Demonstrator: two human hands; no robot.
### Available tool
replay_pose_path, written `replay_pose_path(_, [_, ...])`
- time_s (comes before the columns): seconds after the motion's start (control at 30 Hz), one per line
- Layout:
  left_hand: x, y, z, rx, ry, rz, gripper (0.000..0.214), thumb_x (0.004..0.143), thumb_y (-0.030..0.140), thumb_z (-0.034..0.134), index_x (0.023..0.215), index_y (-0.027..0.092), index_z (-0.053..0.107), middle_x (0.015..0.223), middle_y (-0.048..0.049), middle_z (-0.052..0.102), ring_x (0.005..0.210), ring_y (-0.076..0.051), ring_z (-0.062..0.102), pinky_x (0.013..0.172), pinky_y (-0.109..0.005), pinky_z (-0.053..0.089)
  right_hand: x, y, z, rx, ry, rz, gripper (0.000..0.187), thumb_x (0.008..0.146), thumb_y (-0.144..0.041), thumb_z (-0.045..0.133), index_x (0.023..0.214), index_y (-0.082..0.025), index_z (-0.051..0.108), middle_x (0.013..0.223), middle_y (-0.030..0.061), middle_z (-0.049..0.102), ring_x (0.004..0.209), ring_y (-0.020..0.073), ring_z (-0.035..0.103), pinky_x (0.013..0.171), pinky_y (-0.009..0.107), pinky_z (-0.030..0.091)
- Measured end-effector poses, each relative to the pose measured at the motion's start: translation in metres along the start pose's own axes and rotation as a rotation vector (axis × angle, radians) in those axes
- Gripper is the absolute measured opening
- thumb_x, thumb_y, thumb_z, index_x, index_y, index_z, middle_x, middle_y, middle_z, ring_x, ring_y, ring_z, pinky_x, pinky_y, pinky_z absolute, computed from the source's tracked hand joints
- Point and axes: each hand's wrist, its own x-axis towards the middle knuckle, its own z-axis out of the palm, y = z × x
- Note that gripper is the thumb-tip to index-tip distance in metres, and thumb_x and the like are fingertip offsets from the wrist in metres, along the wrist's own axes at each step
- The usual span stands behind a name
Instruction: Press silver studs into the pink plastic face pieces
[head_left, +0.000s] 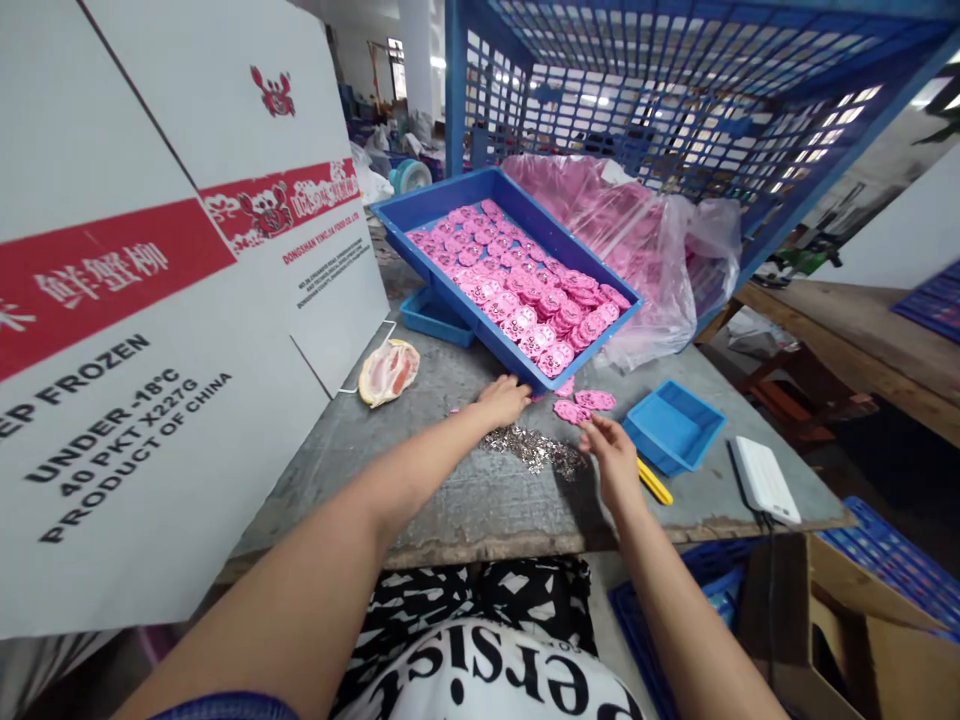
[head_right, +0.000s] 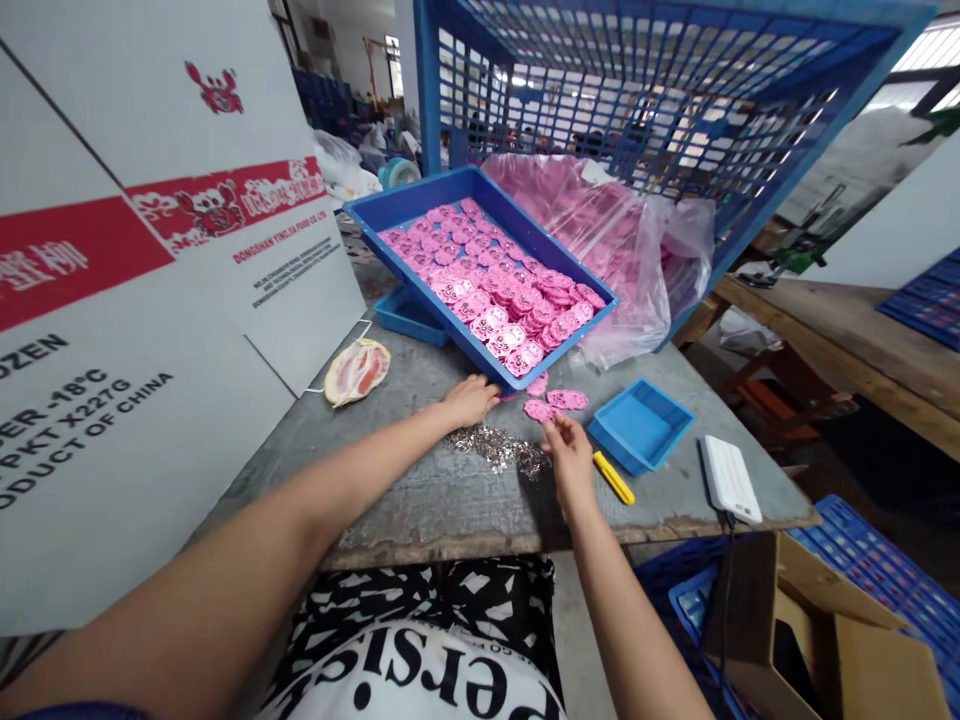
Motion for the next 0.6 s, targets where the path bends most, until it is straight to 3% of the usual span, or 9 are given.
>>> replay_pose_path(0.1, [-0.002, 0.001, 0.001, 0.000, 0.022, 0.007, 0.041, 0.102, 0.041, 0.038, 0.130, 0.026, 0.062, 0.131, -0.0130, 0.057, 0.124, -0.030, 0.052, 0.102, -0.042, 0.045, 0.042, -0.028, 0.034, 0.148, -0.082, 0.213, 0.023, 0.075, -0.026, 0.081, 0.086, -0.020, 0.061, 0.077, -0.0010, 0.065, 0.069, 0.0123, 0.063, 0.067, 0.023, 0.055])
replay_pose_path(0.23, [-0.004, 0.002, 0.004, 0.006, 0.043, 0.019, 0.040, 0.101, 0.039, 0.038, 0.128, 0.022, 0.064, 0.130, -0.0146, 0.058, 0.122, -0.031, 0.053, 0.101, -0.044, 0.046, 0.080, -0.048, 0.065, 0.159, -0.161, 0.380, 0.021, 0.090, -0.027, 0.067, 0.074, -0.020, 0.054, 0.058, -0.0021, 0.056, 0.054, 0.0143, 0.059, 0.060, 0.030, 0.060])
replay_pose_path(0.33, [-0.005, 0.000, 0.006, -0.004, 0.056, 0.027, 0.040, 0.101, 0.041, 0.038, 0.127, 0.024, 0.064, 0.131, -0.0136, 0.057, 0.123, -0.031, 0.052, 0.101, -0.044, 0.046, 0.092, -0.053, 0.071, 0.160, -0.175, 0.436, 0.017, 0.092, -0.014, 0.057, 0.077, -0.020, 0.053, 0.054, -0.0038, 0.053, 0.050, 0.0135, 0.057, 0.061, 0.034, 0.063])
replay_pose_path(0.43, [-0.007, -0.002, 0.007, -0.029, 0.053, 0.033, 0.042, 0.102, 0.044, 0.036, 0.130, 0.025, 0.062, 0.131, -0.0128, 0.057, 0.123, -0.030, 0.052, 0.102, -0.044, 0.045, 0.094, -0.057, 0.070, 0.164, -0.196, 0.447, 0.015, 0.088, -0.004, 0.054, 0.083, -0.018, 0.056, 0.061, -0.0005, 0.062, 0.055, 0.0143, 0.062, 0.061, 0.034, 0.064])
replay_pose_path(0.6, [-0.010, -0.010, 0.004, -0.089, 0.021, 0.056, 0.044, 0.100, 0.049, 0.038, 0.123, 0.024, 0.066, 0.127, -0.0125, 0.059, 0.121, -0.031, 0.053, 0.103, -0.046, 0.044, 0.095, -0.065, 0.068, 0.217, -0.247, 0.413, 0.016, 0.085, -0.002, 0.054, 0.082, -0.017, 0.056, 0.064, 0.0025, 0.065, 0.059, 0.0171, 0.064, 0.063, 0.040, 0.067])
